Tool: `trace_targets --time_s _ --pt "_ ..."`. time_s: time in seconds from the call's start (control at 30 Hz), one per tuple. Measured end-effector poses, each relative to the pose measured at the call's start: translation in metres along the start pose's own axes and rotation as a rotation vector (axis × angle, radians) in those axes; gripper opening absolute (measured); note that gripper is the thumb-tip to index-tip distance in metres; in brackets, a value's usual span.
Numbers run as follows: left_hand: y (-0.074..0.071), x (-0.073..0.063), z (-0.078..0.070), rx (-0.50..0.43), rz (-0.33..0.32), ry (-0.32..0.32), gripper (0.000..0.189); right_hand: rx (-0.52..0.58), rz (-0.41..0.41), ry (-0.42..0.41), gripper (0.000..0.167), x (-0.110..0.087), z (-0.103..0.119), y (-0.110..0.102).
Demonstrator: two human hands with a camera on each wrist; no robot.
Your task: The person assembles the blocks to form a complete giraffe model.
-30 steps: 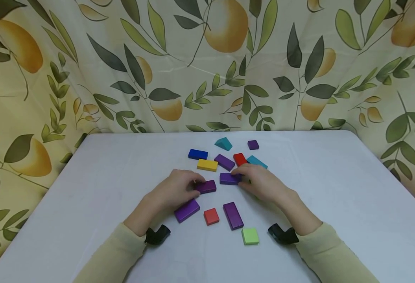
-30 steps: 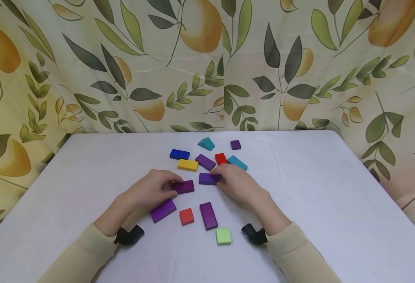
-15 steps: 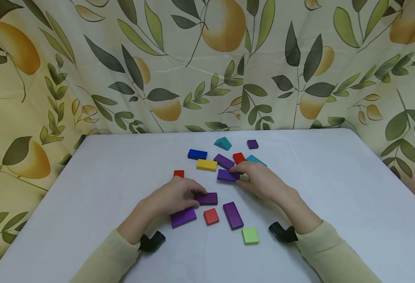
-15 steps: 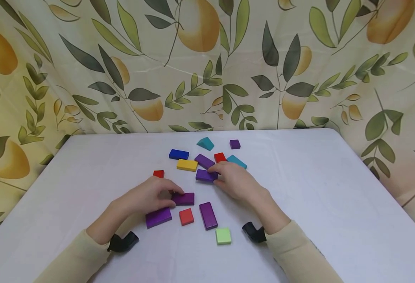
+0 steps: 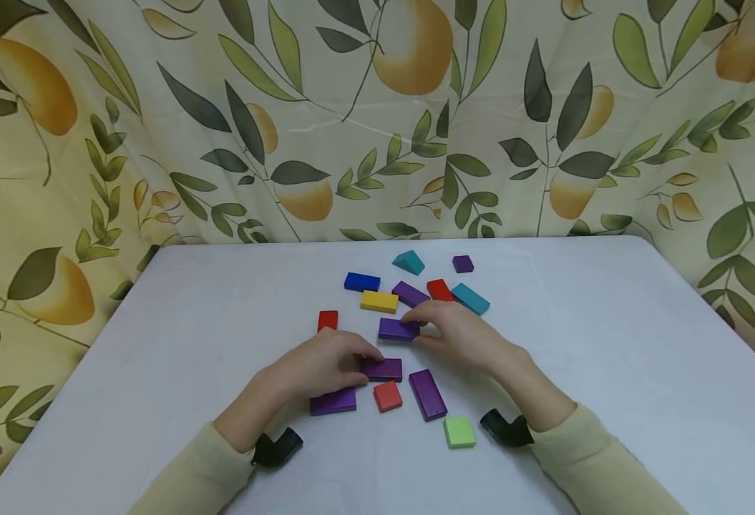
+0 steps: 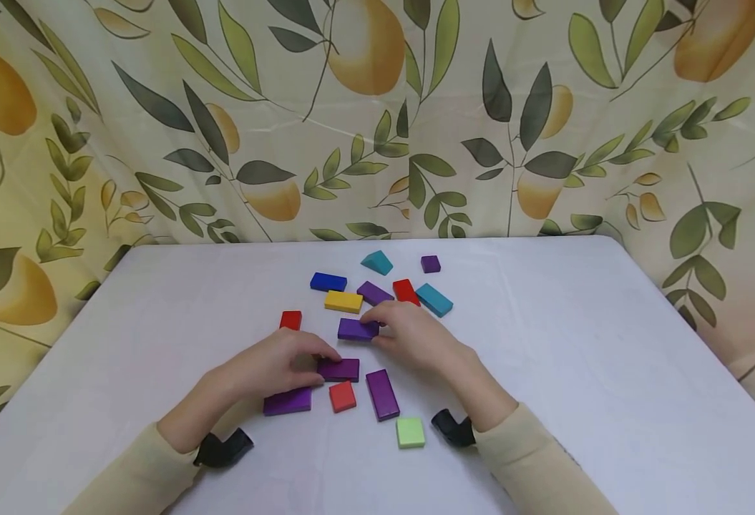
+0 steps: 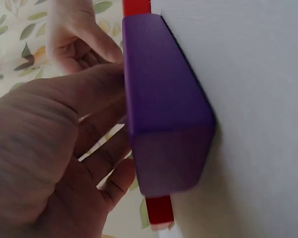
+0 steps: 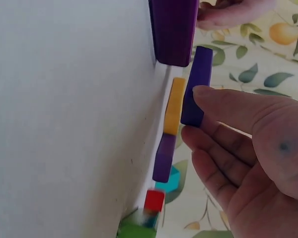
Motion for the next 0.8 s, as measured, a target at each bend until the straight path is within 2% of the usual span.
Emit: trace_targets --time_s 0.13,0.27,0.47,0.57,0.8 --pt "-0.003 -0.002 0.002 0.017 -0.007 -0.006 0.036 0.032 0.037 0.002 0.034 0.001 0.003 0.005" --pt "-0.007 -0.005 0.003 0.019 -0.052 -0.005 0.035 0.063 0.069 -0.004 0.033 0.003 0.004 0.008" --pt "-0.009 -0.005 0.005 0.06 -0.104 0.043 0.042 0.067 0.09 -0.034 0.032 0.004 0.005 0.011" --pt "-0.008 -0.005 0.006 0.068 -0.088 0.047 0.045 0.082 0.114 -0.052 0.031 0.004 0.005 0.012" --pt "-0.006 -0.004 0.006 0.071 -0.004 0.051 0.049 0.133 0.155 -0.074 0.028 0.004 0.005 0.014"
Point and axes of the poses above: each hand's wrist, its own x-axis towards the middle knuckle, its own y-axis out of the palm, z = x × y, the point moved 1 cm from there along x, towards the middle knuckle, and after that the axes turned 6 degrees about x, right-handed, at the moved point
